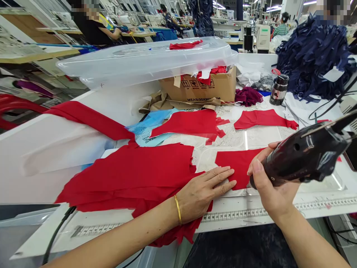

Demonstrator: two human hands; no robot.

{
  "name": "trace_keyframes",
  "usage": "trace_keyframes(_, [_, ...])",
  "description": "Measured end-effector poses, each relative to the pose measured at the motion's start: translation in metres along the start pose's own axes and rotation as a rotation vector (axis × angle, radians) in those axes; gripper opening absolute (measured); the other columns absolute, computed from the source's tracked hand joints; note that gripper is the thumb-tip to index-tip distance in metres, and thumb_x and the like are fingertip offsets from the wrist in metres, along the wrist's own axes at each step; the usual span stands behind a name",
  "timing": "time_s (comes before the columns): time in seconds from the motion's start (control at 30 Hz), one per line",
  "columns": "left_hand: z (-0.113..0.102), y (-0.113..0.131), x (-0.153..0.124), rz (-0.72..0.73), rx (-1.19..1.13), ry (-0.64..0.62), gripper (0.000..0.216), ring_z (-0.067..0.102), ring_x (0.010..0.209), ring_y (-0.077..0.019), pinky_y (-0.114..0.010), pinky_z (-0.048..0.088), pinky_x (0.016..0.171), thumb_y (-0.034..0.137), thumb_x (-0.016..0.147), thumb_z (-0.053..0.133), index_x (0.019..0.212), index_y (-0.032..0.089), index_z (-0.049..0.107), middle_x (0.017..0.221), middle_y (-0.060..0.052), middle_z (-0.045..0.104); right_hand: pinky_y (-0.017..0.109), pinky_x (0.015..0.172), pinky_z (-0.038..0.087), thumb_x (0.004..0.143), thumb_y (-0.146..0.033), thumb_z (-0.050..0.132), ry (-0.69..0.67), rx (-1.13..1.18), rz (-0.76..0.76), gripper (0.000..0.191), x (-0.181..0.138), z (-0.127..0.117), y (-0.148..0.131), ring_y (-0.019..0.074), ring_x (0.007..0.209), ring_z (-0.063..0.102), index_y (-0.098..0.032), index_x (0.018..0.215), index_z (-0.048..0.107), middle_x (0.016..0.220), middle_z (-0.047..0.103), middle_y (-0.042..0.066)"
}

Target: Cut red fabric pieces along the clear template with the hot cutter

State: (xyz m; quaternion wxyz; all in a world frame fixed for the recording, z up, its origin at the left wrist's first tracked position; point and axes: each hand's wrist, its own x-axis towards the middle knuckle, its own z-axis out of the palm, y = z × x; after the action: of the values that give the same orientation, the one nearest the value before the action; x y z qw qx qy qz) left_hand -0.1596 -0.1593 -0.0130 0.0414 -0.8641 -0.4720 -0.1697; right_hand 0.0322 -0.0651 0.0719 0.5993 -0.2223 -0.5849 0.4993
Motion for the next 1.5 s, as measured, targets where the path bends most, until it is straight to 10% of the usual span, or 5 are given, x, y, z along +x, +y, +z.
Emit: trace_keyframes(1.5, [-0.009,-0.003,-0.011,-0.067,0.106,0.094,0.068,0.048,0.142,-0.0266,-0.043,0.050,0.113,-0.009,0.078,0.040,0.138,0.015,0.059,0.147,-0.013,0.057,0.031,0.051,0.052,0.080,-0.032,0.077,0.215,-0.160,-0.083,0.028,0.020,-0.058,-0.009,0.0132,0.049,0.058,-0.024,0.097,0.057,0.062,0.061,-0.007])
